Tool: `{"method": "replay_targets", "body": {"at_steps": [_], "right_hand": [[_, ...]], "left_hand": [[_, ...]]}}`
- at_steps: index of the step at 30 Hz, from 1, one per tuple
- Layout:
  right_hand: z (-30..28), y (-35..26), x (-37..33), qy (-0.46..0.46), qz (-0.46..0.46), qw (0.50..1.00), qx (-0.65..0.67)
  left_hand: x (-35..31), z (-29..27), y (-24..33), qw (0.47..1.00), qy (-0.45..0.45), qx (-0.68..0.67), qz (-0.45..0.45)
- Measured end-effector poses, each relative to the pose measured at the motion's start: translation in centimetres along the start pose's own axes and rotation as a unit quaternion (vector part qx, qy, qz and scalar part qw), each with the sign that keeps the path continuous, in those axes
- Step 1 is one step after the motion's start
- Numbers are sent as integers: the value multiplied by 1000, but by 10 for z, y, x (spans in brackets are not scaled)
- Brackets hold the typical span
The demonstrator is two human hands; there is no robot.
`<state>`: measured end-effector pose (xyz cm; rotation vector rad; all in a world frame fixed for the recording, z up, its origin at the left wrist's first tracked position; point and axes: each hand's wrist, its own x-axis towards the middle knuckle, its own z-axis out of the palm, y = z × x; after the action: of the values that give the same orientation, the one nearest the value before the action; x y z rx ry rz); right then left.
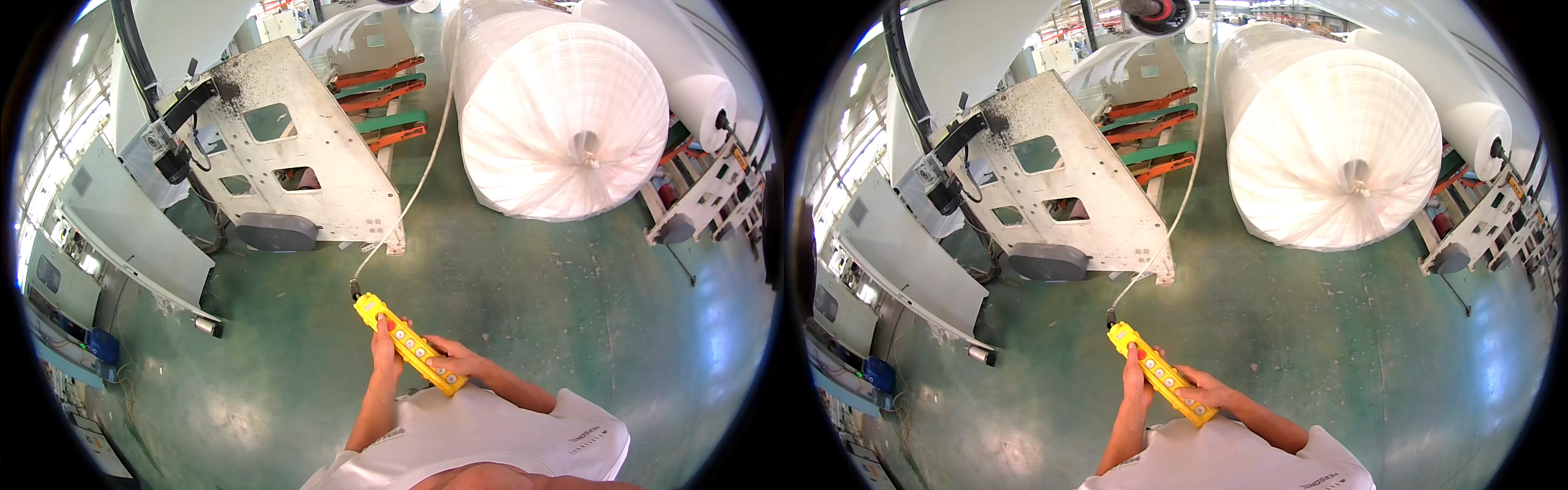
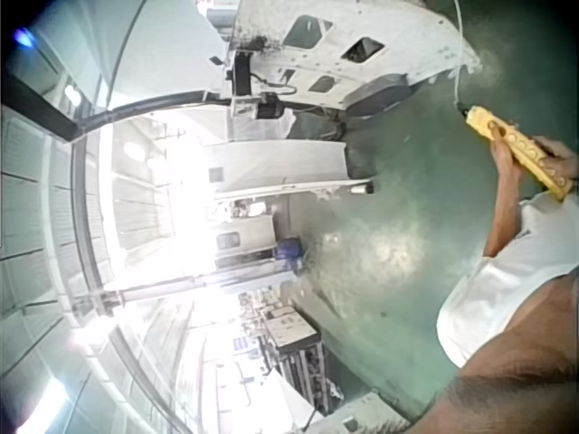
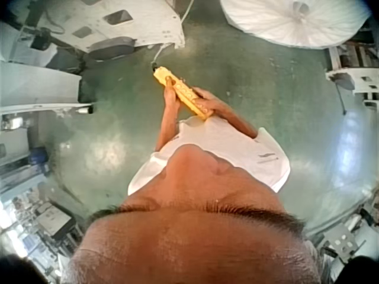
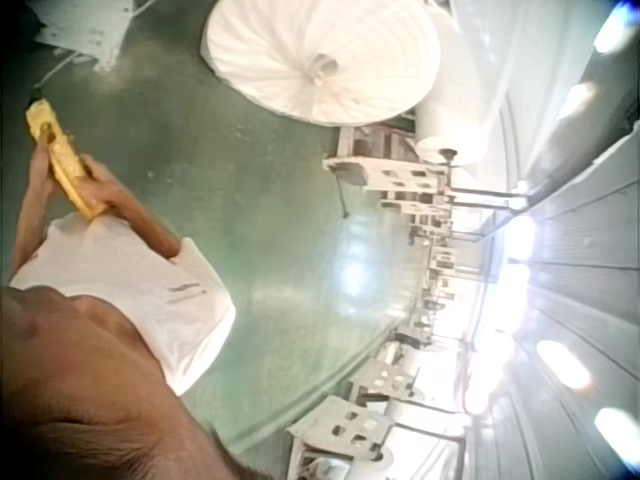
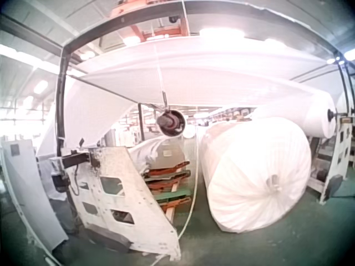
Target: The person operates an industrial machine using a handheld controller to move a large roll of white fabric. They walk along the machine, secure a strap to the fabric roll, and then use the controller to lift and rotate the roll into position.
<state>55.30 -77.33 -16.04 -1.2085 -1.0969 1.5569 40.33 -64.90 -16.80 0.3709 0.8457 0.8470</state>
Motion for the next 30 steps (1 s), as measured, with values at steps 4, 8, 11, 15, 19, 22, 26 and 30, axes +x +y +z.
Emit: {"method": "replay_targets", "body": {"at_steps": [4, 8, 11, 15, 19, 22, 26, 30], "right_hand": [[1, -6, -2, 3, 11, 1000, -2], [2, -4, -3, 4, 13, 1000, 9], [1, -1, -2, -3, 17, 999, 32], [1, 0, -2, 5, 2, 1000, 15], [2, 4, -2, 9, -4, 1000, 5], [3, 7, -2, 8, 0, 1000, 13], [1, 14, -1, 7, 1, 1000, 15], [2, 12, -2, 9, 2, 1000, 4]], "left_hand": [[-2, 0, 1, 1000, -5, -4, 1], [-5, 4, 3, 1000, -5, -1, -4], [-6, 7, 5, 1000, -7, 2, -1], [-7, 8, 6, 1000, -11, 8, -2], [-4, 4, 4, 1000, -14, 2, 0], [-5, 4, 3, 1000, -8, 9, 1], [-5, 2, 1, 1000, -9, 9, -1], [-2, 0, 0, 1000, -13, 5, -4]]}}
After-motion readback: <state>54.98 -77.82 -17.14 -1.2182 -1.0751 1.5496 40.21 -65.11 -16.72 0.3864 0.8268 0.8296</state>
